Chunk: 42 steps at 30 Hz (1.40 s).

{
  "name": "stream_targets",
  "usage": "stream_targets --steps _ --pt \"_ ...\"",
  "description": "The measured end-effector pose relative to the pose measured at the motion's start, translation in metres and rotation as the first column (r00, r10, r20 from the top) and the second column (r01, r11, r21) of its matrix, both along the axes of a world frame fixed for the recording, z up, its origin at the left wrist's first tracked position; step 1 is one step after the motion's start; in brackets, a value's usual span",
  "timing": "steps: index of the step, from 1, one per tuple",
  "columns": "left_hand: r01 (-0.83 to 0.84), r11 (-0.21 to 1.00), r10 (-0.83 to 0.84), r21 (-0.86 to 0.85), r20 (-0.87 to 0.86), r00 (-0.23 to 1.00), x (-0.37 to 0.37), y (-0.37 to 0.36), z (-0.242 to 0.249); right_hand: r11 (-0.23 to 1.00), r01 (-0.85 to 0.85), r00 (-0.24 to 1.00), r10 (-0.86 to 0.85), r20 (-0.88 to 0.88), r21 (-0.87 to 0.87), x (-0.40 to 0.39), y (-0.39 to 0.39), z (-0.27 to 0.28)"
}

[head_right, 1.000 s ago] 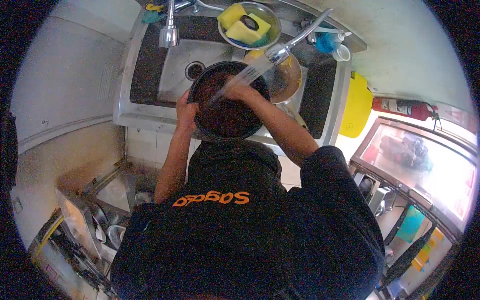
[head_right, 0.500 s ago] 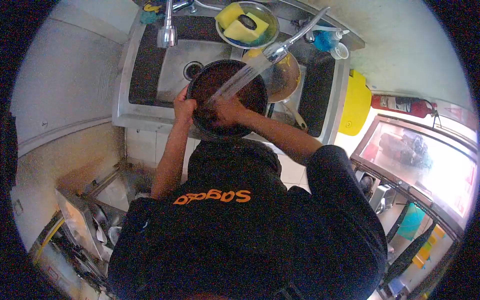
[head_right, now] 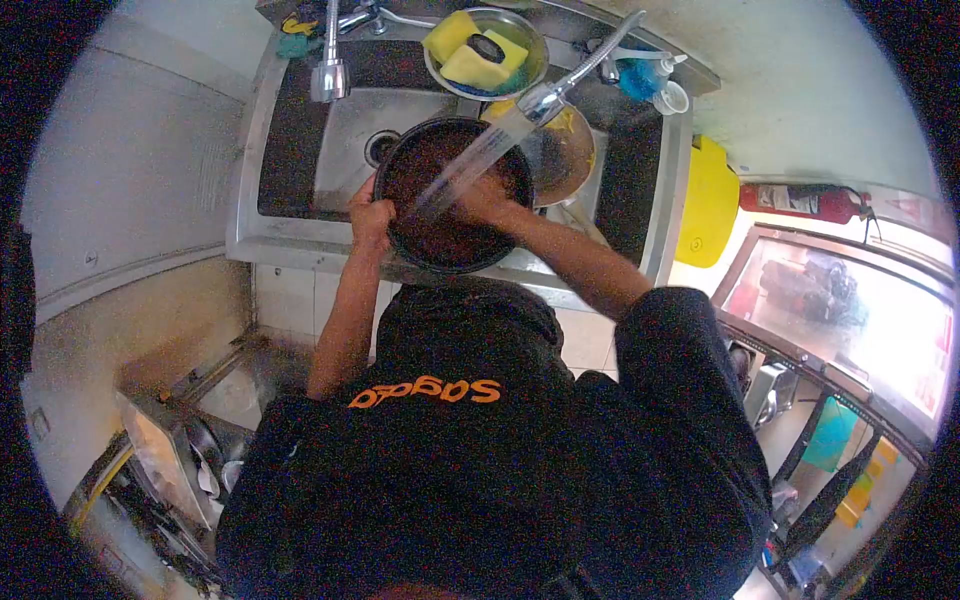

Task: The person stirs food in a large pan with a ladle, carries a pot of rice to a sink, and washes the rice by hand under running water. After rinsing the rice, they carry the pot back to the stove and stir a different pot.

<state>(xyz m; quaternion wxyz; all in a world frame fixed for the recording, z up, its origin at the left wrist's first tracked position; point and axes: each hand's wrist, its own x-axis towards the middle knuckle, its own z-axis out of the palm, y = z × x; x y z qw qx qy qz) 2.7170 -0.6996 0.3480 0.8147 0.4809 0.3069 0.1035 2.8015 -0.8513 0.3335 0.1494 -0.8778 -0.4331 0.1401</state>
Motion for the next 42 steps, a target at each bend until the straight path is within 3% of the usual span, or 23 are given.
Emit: stream_targets --steps 2,5,7,8,10,11,13,14,16,17,19,20,21,23,26,28,29,31,35,37,39,40,42 --pt "0.058 0.995 -0.059 0.085 -0.002 0.998 0.001 0.001 -0.002 0.982 0.186 0.976 -0.182 -0.121 0.022 -0.009 0.012 -0.003" --pt "0.034 0.993 -0.034 0.117 0.003 0.999 0.000 0.003 -0.001 0.989 -0.149 0.982 0.150 -0.114 0.016 -0.016 0.018 0.013" --pt "0.036 0.992 -0.037 0.123 0.004 0.999 -0.006 0.002 -0.009 0.866 -0.352 0.934 0.297 -0.200 -0.355 -0.008 0.007 0.045" --pt "0.041 0.991 -0.042 0.125 0.008 0.999 -0.006 0.002 -0.009 0.870 -0.343 0.937 0.290 -0.195 -0.353 0.001 0.004 0.042" --pt "0.021 0.998 -0.024 0.064 0.041 0.999 -0.007 -0.001 -0.005 0.944 0.010 0.944 -0.117 -0.308 -0.328 0.029 0.005 0.026" --pt "0.004 1.000 -0.005 0.006 0.064 0.998 -0.009 -0.001 -0.004 0.944 0.001 0.944 -0.109 -0.310 -0.329 0.028 0.010 0.009" --pt "0.016 1.000 -0.017 0.024 0.030 0.999 -0.008 0.000 -0.002 0.939 0.333 0.924 -0.306 -0.230 0.086 0.017 0.025 -0.023" --pt "0.031 0.999 -0.031 0.039 0.001 1.000 -0.006 -0.002 0.000 0.937 0.340 0.921 -0.314 -0.229 0.083 0.011 0.032 -0.023" --pt "0.018 0.999 -0.018 0.039 -0.002 1.000 -0.004 -0.007 0.007 0.960 0.188 0.750 -0.003 -0.661 0.209 0.001 0.044 -0.019" --pt "-0.001 0.999 0.002 0.043 -0.009 1.000 -0.005 -0.007 0.010 0.959 0.185 0.751 0.003 -0.660 0.216 -0.001 0.047 -0.004" --pt "-0.012 0.997 0.012 0.073 -0.003 1.000 -0.008 -0.005 0.007 0.875 -0.394 0.820 0.195 -0.538 -0.282 -0.007 0.048 0.024" --pt "-0.015 0.995 0.015 0.098 0.001 1.000 -0.010 -0.004 0.004 0.875 -0.396 0.820 0.200 -0.537 -0.279 -0.017 0.032 0.028" --pt "-0.016 0.995 0.016 0.103 0.003 1.000 -0.010 -0.001 0.002 0.908 -0.372 0.926 0.346 -0.153 -0.192 -0.028 0.006 0.033" --pt "-0.054 0.998 0.054 0.015 -0.029 0.998 -0.016 -0.001 -0.002 0.917 -0.386 0.881 0.398 0.256 -0.099 -0.031 -0.007 0.026" --pt "0.009 1.000 -0.008 0.028 -0.052 0.999 -0.019 0.000 -0.007 0.976 -0.191 0.953 0.209 0.220 -0.101 -0.009 0.002 -0.006" --pt "0.011 0.998 -0.008 0.067 -0.042 0.999 -0.015 0.000 -0.006 0.978 0.187 0.981 -0.181 0.076 -0.094 0.000 0.027 -0.016" --pt "0.005 0.994 -0.002 0.105 -0.032 0.999 -0.014 0.001 -0.005 0.978 0.189 0.980 -0.182 0.078 -0.092 -0.001 0.032 -0.013" --pt "-0.010 0.998 0.010 0.063 -0.007 1.000 -0.011 0.002 -0.005 0.887 -0.237 0.963 0.159 -0.220 -0.396 0.002 0.038 0.001" --pt "0.007 0.999 -0.004 0.049 -0.057 0.998 -0.016 0.004 0.004 0.868 -0.231 0.943 0.089 -0.320 -0.440 0.026 0.018 0.058" --pt "-0.011 0.996 0.015 0.084 -0.041 0.999 -0.015 0.002 0.004 0.987 -0.087 0.941 0.036 -0.338 -0.138 0.036 0.003 0.044" --pt "-0.018 0.993 0.020 0.114 -0.019 1.000 -0.013 -0.002 0.005 0.993 -0.039 0.898 -0.015 -0.440 -0.114 0.020 -0.003 0.049" --pt "-0.003 0.990 0.013 0.144 -0.068 0.998 -0.011 -0.003 0.010 0.949 0.268 0.681 -0.309 -0.664 -0.166 0.005 -0.004 0.060" --pt "0.016 0.984 0.004 0.177 -0.113 0.994 -0.009 -0.005 0.012 0.804 0.520 0.327 -0.501 -0.801 -0.290 0.000 -0.007 0.051"
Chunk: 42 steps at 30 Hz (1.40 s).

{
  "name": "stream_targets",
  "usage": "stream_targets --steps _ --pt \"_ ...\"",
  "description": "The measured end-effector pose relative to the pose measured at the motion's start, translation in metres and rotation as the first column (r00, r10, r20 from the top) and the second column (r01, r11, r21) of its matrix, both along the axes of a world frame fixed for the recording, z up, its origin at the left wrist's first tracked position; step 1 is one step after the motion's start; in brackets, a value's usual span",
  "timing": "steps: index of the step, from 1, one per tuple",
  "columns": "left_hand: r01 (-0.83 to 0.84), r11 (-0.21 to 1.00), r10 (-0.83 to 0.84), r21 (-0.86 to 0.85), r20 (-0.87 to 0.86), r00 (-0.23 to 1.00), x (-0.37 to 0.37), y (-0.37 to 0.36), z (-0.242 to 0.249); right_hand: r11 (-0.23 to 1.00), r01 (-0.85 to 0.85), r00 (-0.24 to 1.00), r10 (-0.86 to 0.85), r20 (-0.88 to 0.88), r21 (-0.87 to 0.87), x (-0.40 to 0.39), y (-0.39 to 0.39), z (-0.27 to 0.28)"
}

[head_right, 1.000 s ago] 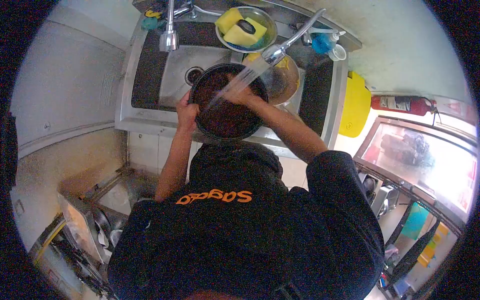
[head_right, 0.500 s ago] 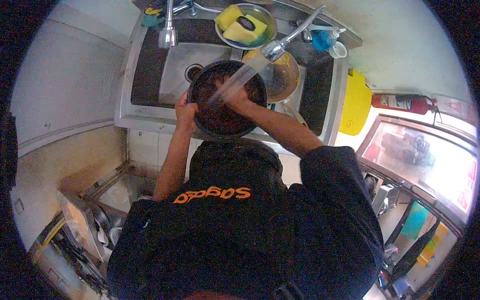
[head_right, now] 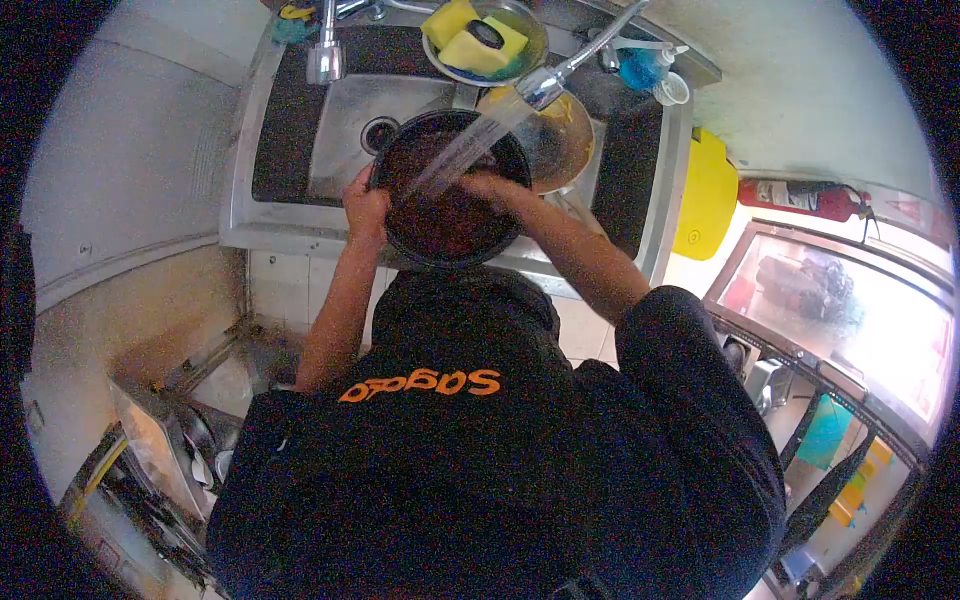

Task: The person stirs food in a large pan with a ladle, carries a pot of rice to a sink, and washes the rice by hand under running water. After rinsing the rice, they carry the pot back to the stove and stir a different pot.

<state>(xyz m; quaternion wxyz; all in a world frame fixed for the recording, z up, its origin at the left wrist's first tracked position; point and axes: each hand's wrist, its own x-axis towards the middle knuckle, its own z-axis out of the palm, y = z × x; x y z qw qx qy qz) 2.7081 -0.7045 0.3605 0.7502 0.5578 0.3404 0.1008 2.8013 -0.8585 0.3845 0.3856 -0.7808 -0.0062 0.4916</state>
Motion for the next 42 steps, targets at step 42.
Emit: stream_targets --steps 42 --pt "-0.021 0.993 0.023 -0.117 0.018 1.000 0.000 0.000 0.003 0.771 -0.484 0.430 0.621 0.656 -0.413 -0.020 0.027 -0.076"
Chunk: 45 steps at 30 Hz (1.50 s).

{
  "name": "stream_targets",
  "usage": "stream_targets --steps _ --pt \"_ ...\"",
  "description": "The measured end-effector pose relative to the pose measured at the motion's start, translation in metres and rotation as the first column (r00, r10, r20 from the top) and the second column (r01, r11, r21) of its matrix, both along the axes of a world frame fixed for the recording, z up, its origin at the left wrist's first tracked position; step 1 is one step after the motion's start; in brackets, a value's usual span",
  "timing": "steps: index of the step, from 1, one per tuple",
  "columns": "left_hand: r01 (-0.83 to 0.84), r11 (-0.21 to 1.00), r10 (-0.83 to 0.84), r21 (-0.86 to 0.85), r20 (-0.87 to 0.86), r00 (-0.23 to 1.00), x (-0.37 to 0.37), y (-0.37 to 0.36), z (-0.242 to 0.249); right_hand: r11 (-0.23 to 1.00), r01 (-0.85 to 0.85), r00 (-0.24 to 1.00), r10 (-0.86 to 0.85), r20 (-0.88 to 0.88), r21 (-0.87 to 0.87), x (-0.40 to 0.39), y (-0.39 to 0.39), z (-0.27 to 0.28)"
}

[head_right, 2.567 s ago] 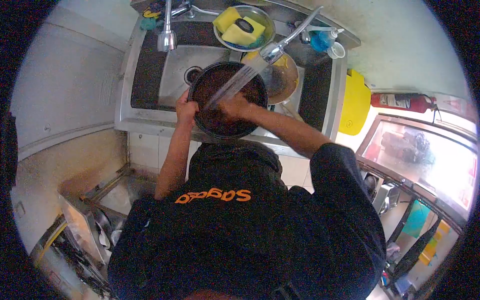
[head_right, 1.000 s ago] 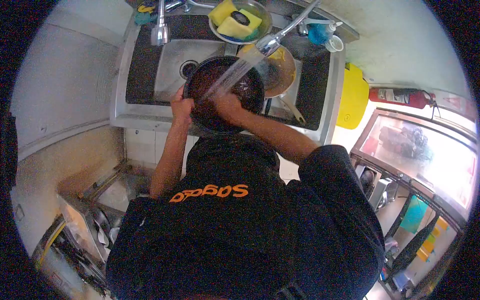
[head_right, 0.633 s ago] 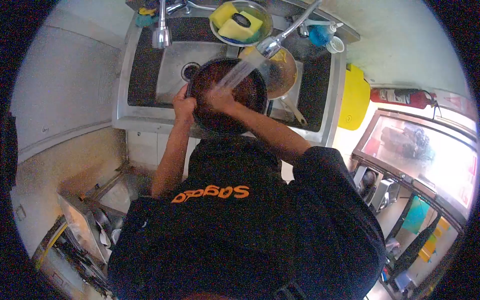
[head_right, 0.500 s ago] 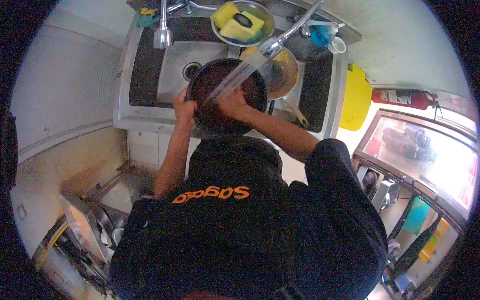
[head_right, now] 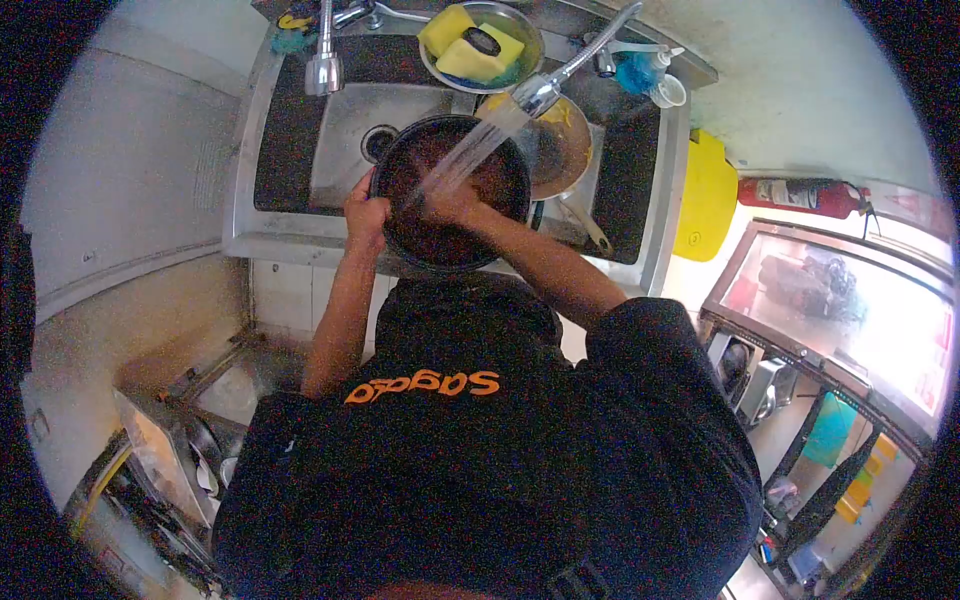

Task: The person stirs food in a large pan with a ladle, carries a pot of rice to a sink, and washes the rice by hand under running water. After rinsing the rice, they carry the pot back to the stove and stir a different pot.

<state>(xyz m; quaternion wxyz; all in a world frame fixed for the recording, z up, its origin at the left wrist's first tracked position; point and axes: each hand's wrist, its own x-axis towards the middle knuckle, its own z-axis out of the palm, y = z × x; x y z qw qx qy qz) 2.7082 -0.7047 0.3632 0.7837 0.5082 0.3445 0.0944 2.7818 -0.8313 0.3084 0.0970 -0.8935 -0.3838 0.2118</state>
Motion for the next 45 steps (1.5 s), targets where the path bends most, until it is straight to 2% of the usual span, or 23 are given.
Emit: stream_targets --steps 1,2,4,5,7,9,11,15,16,17,18,19,20,21,23,27,30,32,33,35,39,41,45 --pt "0.008 1.000 -0.008 -0.005 0.029 1.000 0.000 0.002 -0.003 0.994 -0.112 0.968 0.106 0.226 0.016 -0.005 0.007 0.011" --pt "0.021 1.000 -0.020 -0.009 0.060 0.998 0.001 0.005 -0.007 0.994 -0.111 0.967 0.103 0.233 0.021 -0.001 0.005 0.019" --pt "0.035 0.998 -0.031 -0.045 0.092 0.995 -0.002 0.009 -0.018 0.938 -0.335 0.905 0.347 -0.247 0.093 0.012 -0.011 0.037" --pt "0.044 0.996 -0.034 -0.083 0.116 0.993 -0.003 0.010 -0.017 0.937 -0.338 0.906 0.350 -0.239 0.091 0.022 -0.014 0.050" --pt "0.024 0.998 -0.018 -0.066 0.094 0.995 -0.005 0.009 -0.012 0.986 -0.094 0.952 0.048 -0.304 -0.140 0.044 -0.015 0.069" --pt "0.009 0.998 -0.006 -0.056 0.061 0.998 -0.007 0.005 -0.004 0.999 0.001 0.984 0.006 -0.176 0.039 0.051 -0.010 0.051" --pt "0.007 0.999 -0.006 -0.031 0.038 0.999 -0.004 0.003 0.001 0.903 0.312 0.880 -0.156 -0.449 0.297 0.045 0.009 0.027" --pt "-0.001 0.999 0.007 -0.050 0.128 0.992 -0.004 0.009 -0.027 0.935 0.024 0.813 0.188 -0.550 0.355 0.033 0.031 0.046" --pt "0.016 0.997 -0.006 -0.075 0.127 0.992 -0.008 0.010 -0.028 0.965 -0.257 0.836 0.247 -0.491 0.047 0.029 0.034 0.071" --pt "0.032 0.995 -0.019 -0.099 0.128 0.992 -0.009 0.013 -0.027 0.833 -0.477 0.833 0.325 -0.447 -0.282 0.021 0.035 0.085" --pt "0.025 0.995 -0.013 -0.096 0.130 0.991 -0.007 0.014 -0.028 0.830 -0.482 0.832 0.333 -0.445 -0.281 0.004 0.021 0.079" --pt "-0.001 0.995 0.015 -0.096 0.150 0.989 -0.006 0.013 -0.028 0.913 -0.313 0.948 0.316 -0.032 -0.261 -0.019 -0.006 0.062" --pt "-0.022 0.995 0.039 -0.098 0.166 0.985 -0.007 0.010 -0.028 0.973 -0.158 0.901 0.211 0.378 -0.166 -0.034 -0.023 0.049" --pt "-0.022 0.994 0.039 -0.103 0.162 0.986 -0.008 0.008 -0.027 0.973 -0.158 0.903 0.212 0.373 -0.170 -0.032 -0.024 0.041" --pt "-0.012 1.000 0.012 -0.003 0.030 0.999 -0.007 0.006 -0.019 0.964 -0.021 0.999 0.032 0.036 -0.266 -0.008 -0.018 0.026" --pt "-0.030 0.998 0.033 -0.048 0.081 0.996 -0.004 0.000 -0.008 0.967 -0.155 0.981 0.126 -0.148 -0.204 0.038 -0.006 0.019" --pt "-0.057 0.998 0.059 -0.031 0.076 0.995 -0.002 0.001 -0.008 0.997 -0.055 0.994 0.050 -0.099 -0.050 0.002 0.004 0.024" --pt "-0.037 0.999 0.038 -0.011 0.106 0.994 -0.004 0.003 -0.020 0.962 -0.215 0.841 0.094 0.532 0.170 -0.035 -0.003 -0.015" --pt "-0.034 0.999 0.035 -0.007 0.106 0.994 -0.005 0.003 -0.016 0.962 -0.213 0.842 0.090 0.533 0.173 -0.032 0.003 -0.024" --pt "0.010 0.998 -0.005 0.057 -0.082 0.997 -0.009 0.001 -0.007 0.985 -0.088 0.949 0.128 0.287 -0.149 -0.014 0.017 -0.025" --pt "-0.032 0.999 0.032 -0.002 0.059 0.998 -0.010 0.003 -0.016 0.945 -0.195 0.975 0.157 -0.158 -0.263 0.034 0.016 0.060" --pt "-0.050 0.999 0.051 -0.020 0.069 0.996 -0.011 0.001 -0.014 0.994 -0.007 0.982 -0.013 -0.189 -0.105 0.041 -0.001 0.068" --pt "-0.122 0.993 0.121 0.010 0.071 0.990 -0.007 -0.010 -0.005 0.975 -0.139 0.899 0.197 -0.391 0.171 0.048 -0.032 0.018"
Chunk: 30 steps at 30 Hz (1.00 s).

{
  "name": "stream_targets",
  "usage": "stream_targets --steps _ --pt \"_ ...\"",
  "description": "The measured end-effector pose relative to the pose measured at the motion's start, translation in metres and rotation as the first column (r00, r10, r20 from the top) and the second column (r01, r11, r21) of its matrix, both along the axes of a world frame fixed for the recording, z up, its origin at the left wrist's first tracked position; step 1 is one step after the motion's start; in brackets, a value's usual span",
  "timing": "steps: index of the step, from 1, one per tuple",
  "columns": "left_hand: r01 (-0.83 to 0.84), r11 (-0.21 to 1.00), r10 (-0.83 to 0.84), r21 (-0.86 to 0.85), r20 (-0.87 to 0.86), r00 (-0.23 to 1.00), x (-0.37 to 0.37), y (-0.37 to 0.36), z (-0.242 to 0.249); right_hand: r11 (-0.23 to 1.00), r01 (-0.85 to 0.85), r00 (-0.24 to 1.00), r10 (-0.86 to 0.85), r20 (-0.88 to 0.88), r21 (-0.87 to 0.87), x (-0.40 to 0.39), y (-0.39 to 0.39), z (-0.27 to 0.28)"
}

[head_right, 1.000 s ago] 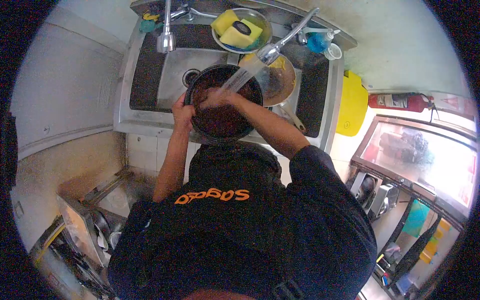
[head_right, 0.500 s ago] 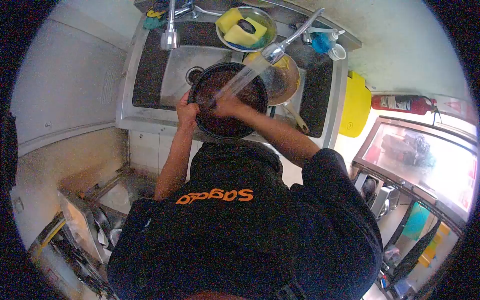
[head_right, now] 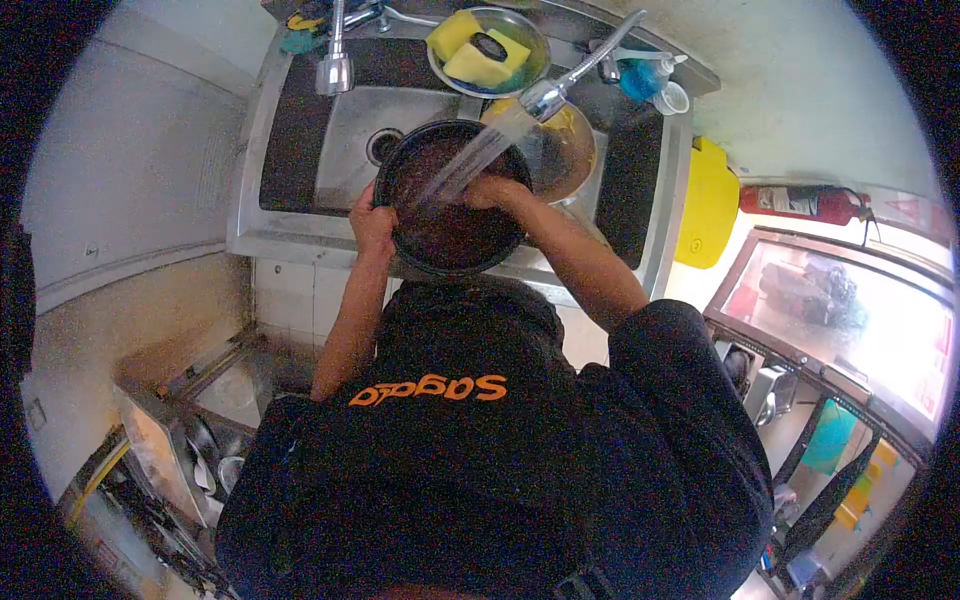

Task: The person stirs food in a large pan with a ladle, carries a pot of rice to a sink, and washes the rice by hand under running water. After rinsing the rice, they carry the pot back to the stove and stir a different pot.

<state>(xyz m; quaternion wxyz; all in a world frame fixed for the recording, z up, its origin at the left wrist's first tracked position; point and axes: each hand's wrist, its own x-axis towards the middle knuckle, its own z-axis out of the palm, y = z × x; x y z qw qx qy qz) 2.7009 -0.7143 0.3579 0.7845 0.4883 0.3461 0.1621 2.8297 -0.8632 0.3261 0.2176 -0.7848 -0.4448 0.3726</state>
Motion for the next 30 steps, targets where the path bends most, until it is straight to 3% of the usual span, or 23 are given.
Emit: stream_targets --steps 1,2,3,5,7,9,10,11,12,13,14,16,17,18,20,21,23,24,26,27,28,30 --pt "-0.005 1.000 0.005 -0.012 0.002 1.000 -0.001 0.002 -0.007 1.000 0.001 1.000 -0.001 0.000 0.005 -0.008 0.002 0.013" --pt "-0.006 1.000 0.006 -0.025 0.003 1.000 -0.002 0.003 -0.010 0.943 0.286 0.901 -0.325 -0.289 -0.167 -0.025 0.006 0.042" --pt "0.001 1.000 -0.001 -0.022 0.005 1.000 -0.001 0.002 -0.006 0.786 0.472 0.626 -0.618 -0.475 -0.400 -0.034 0.009 0.064" --pt "-0.024 0.999 0.023 -0.031 -0.039 0.999 0.000 -0.001 0.005 0.761 0.485 0.581 -0.649 -0.491 -0.431 -0.035 0.014 0.079" --pt "-0.009 0.999 0.009 -0.048 -0.006 1.000 -0.002 0.006 -0.018 0.737 0.484 0.535 -0.676 -0.508 -0.471 -0.032 0.014 0.076" --pt "0.002 0.998 -0.001 -0.070 0.023 1.000 -0.005 0.009 -0.027 0.830 0.414 0.373 -0.530 -0.762 -0.374 -0.024 0.006 0.058" --pt "0.021 0.999 -0.021 -0.039 -0.015 1.000 -0.006 0.009 -0.023 0.828 0.412 0.366 -0.533 -0.763 -0.381 -0.032 0.005 0.050" --pt "0.044 0.999 -0.045 -0.006 -0.045 0.998 -0.003 0.010 -0.019 0.951 0.285 0.822 -0.307 -0.479 -0.121 -0.041 0.006 0.044" --pt "0.052 0.999 -0.053 -0.007 -0.043 0.998 -0.001 0.009 -0.015 0.999 0.024 1.000 -0.024 -0.003 0.038 -0.053 0.007 0.038" --pt "0.047 0.999 -0.047 -0.010 -0.038 0.998 0.000 0.008 -0.011 0.989 -0.053 0.925 -0.003 0.380 0.137 -0.073 0.008 0.031" --pt "0.038 0.999 -0.039 -0.012 -0.032 0.999 0.001 0.007 -0.010 0.989 -0.048 0.924 -0.008 0.382 0.137 -0.076 0.009 0.013" --pt "0.055 0.998 -0.056 -0.018 -0.030 0.998 0.000 0.007 -0.008 0.972 0.153 0.964 -0.108 0.241 -0.177 -0.075 0.011 -0.021" --pt "0.070 0.997 -0.071 -0.026 -0.032 0.997 -0.001 0.008 -0.006 0.954 0.160 0.914 -0.046 0.403 -0.254 -0.073 0.017 -0.008" --pt "0.066 0.998 -0.066 -0.024 -0.032 0.997 -0.002 0.007 -0.005 0.955 0.156 0.914 -0.043 0.403 -0.252 -0.057 0.016 0.007" --pt "0.022 0.999 -0.022 -0.035 0.021 1.000 0.003 0.007 0.003 0.976 0.167 0.983 -0.154 0.102 -0.140 -0.010 0.018 0.043" --pt "0.019 0.999 -0.019 -0.033 0.014 1.000 0.001 0.010 -0.003 0.977 0.163 0.984 -0.151 0.095 -0.139 -0.017 0.023 0.045" --pt "0.086 0.996 -0.084 -0.038 0.045 0.995 0.005 0.011 -0.016 0.966 0.255 0.841 -0.241 0.485 0.037 -0.036 0.037 0.047" --pt "0.096 0.995 -0.094 -0.042 0.048 0.994 0.008 0.010 -0.019 0.964 0.264 0.837 -0.247 0.488 0.034 -0.045 0.040 0.031" --pt "0.080 0.997 -0.081 0.008 0.072 0.994 0.013 0.010 -0.018 0.998 0.028 0.786 0.015 0.618 -0.060 -0.063 0.047 0.001" --pt "0.080 0.997 -0.081 0.013 0.076 0.994 0.013 0.012 -0.016 0.998 0.029 0.783 0.012 0.622 -0.056 -0.063 0.043 0.002" --pt "0.096 0.995 -0.096 -0.004 0.023 0.995 0.009 0.014 -0.012 0.978 -0.047 0.854 0.145 0.500 -0.204 -0.061 0.040 0.030" --pt "0.111 0.994 -0.112 -0.025 -0.041 0.993 0.002 0.015 -0.007 0.931 -0.143 0.903 0.262 0.340 -0.337 -0.060 0.029 0.051"
